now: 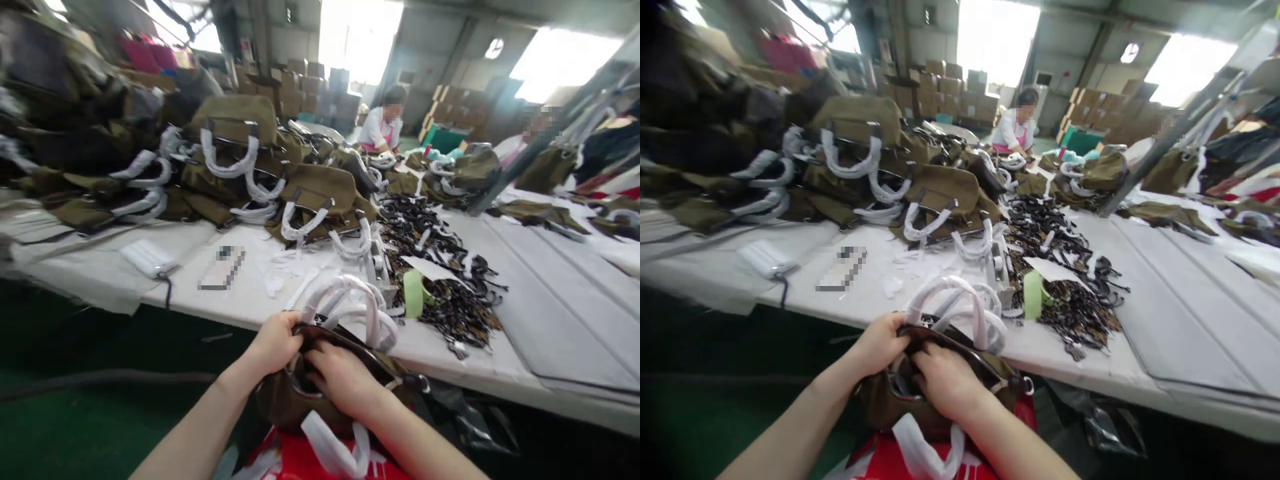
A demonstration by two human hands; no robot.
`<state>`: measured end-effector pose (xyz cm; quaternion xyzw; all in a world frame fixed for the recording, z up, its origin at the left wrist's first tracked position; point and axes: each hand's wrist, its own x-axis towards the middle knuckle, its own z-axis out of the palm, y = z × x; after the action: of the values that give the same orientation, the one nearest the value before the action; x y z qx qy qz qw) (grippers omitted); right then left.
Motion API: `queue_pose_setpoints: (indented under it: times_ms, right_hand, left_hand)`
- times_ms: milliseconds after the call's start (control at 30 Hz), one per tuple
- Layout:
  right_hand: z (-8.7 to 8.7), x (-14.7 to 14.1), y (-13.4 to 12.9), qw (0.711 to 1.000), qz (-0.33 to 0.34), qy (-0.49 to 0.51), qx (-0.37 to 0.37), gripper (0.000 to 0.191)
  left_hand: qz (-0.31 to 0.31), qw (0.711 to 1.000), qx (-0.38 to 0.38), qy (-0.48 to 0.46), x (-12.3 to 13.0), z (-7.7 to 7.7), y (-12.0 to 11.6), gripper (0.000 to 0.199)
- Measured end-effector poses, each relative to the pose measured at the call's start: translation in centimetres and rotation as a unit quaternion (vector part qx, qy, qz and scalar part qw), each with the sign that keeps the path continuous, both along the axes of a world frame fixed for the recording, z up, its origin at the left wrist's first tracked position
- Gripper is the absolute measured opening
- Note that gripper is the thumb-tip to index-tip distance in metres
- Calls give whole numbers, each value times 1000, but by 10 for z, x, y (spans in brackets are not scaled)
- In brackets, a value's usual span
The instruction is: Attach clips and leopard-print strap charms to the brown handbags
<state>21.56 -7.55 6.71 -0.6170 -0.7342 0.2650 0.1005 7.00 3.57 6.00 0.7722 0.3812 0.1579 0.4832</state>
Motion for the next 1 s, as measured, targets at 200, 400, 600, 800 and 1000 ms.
queue_pose_setpoints:
  times_ms: [200,400,600,800,1000]
  right_hand:
    - [0,3,6,1000,24,16,-12,21]
    - [-12,-12,19,991,44,-109,-69,19]
    - [67,-1,49,990,94,-106,22,21]
    - [105,43,164,973,-6,-172,152,29]
    - [12,49,259,968,20,-248,-7,31]
  left_hand:
    - [21,1000,5,8,3,-7,2,31]
    - [10,1000,-5,6,3,-23,2,36]
    - [1,1000,-7,-15,5,-35,8,25]
    - [0,1000,-23,-7,3,-38,16,23]
    - [7,999,-39,-1,-1,-46,16,25]
